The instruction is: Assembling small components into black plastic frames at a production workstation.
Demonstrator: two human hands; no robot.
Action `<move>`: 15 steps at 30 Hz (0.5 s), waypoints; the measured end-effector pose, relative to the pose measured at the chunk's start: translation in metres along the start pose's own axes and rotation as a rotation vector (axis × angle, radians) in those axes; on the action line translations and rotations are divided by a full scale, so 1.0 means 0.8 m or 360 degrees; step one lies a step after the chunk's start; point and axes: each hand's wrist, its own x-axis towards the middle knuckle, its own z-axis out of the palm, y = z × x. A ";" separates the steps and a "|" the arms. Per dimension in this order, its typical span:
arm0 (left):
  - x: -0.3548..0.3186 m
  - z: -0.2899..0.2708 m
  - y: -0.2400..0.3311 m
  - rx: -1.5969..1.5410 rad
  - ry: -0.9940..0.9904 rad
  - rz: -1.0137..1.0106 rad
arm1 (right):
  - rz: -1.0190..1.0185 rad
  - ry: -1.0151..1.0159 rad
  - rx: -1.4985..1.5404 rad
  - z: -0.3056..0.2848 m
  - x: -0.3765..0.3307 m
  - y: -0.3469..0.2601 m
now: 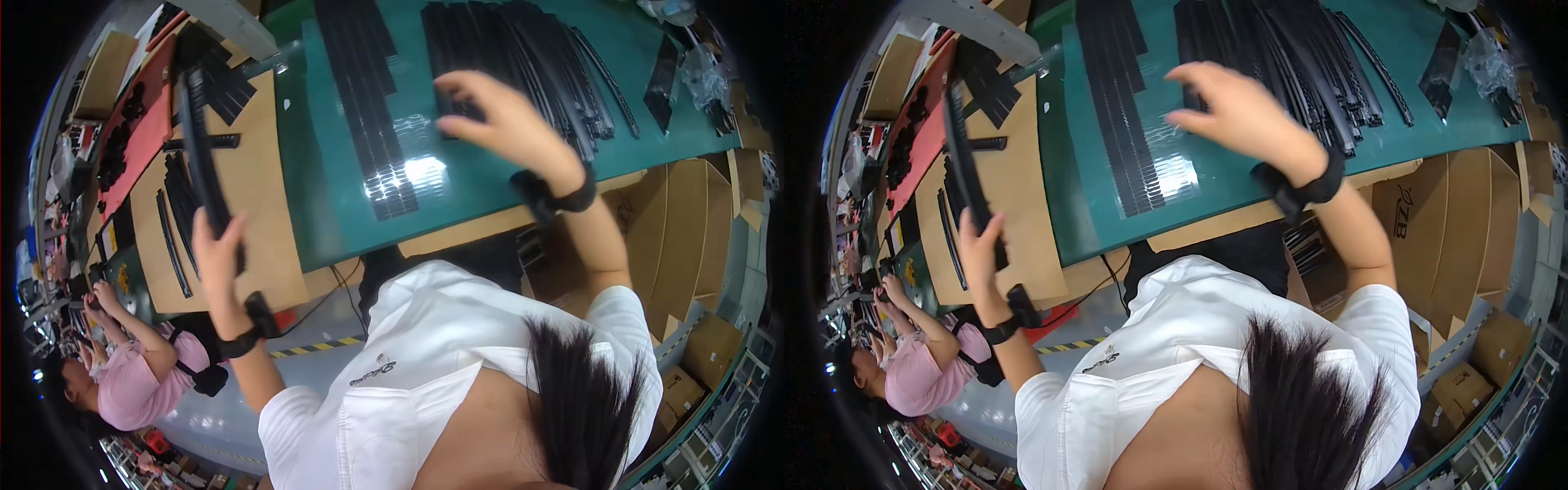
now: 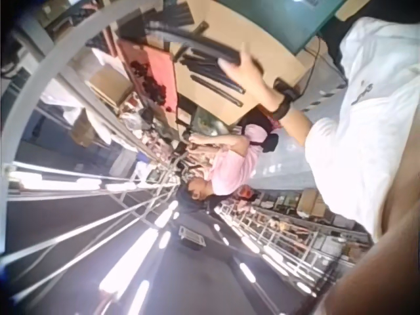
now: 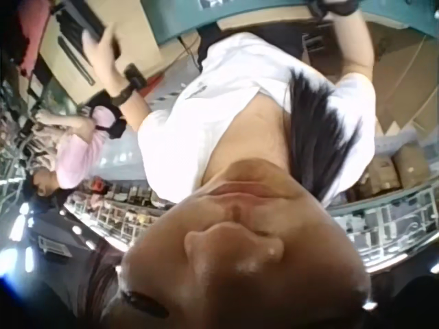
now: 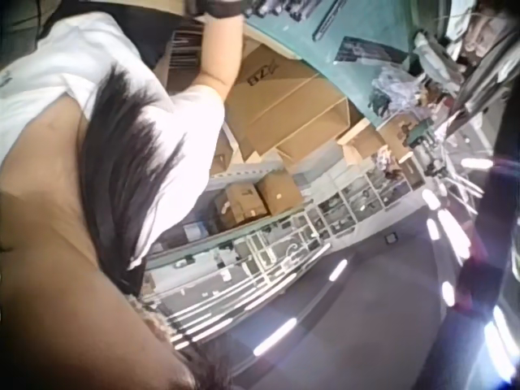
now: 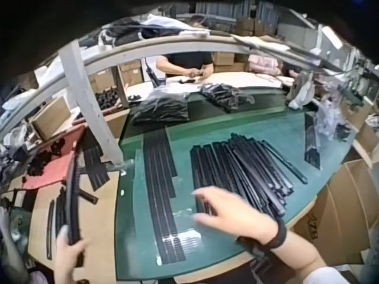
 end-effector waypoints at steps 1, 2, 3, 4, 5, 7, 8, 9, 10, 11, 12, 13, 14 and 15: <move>0.011 -0.033 -0.020 0.0101 0.0087 0.0054 | -0.0101 0.0132 -0.0317 -0.014 0.001 0.017; 0.020 -0.054 -0.029 0.0191 0.0214 0.0033 | 0.0039 0.0163 -0.0310 -0.024 0.002 0.031; 0.031 -0.074 -0.037 0.0284 0.0341 0.0012 | 0.0180 0.0192 -0.0301 -0.033 0.004 0.043; 0.043 -0.100 -0.064 0.0407 0.0410 0.0001 | 0.0274 0.0151 -0.0341 -0.040 0.009 0.050; 0.055 -0.132 -0.105 0.0533 0.0485 -0.0015 | 0.0359 0.0107 -0.0380 -0.046 0.015 0.057; 0.074 -0.168 -0.157 0.0980 0.0677 0.0431 | 0.0316 0.0119 -0.0757 -0.051 0.028 0.096; 0.081 -0.160 -0.134 0.1214 0.0644 0.0026 | 0.0362 0.0089 -0.0946 -0.052 0.035 0.107; 0.074 -0.161 -0.120 0.1448 0.0625 -0.0401 | 0.0383 0.0049 -0.1121 -0.051 0.044 0.113; 0.078 -0.179 -0.144 0.1594 0.0685 -0.0253 | 0.0413 -0.0022 -0.1128 -0.050 0.058 0.124; 0.075 -0.178 -0.149 0.1600 0.0675 -0.0266 | 0.0415 -0.0038 -0.1123 -0.042 0.067 0.116; 0.072 -0.179 -0.149 0.1848 0.0839 -0.0075 | 0.0583 -0.0192 -0.1181 -0.035 0.082 0.096; 0.069 -0.179 -0.150 0.2090 0.1001 0.0122 | 0.0748 -0.0350 -0.1238 -0.027 0.094 0.083; 0.078 -0.141 -0.114 0.1944 0.0947 0.0129 | 0.0802 -0.0345 -0.1245 -0.016 0.094 0.090; 0.075 -0.120 -0.096 0.1949 0.0938 0.0135 | 0.0839 -0.0179 -0.1351 0.003 0.098 0.099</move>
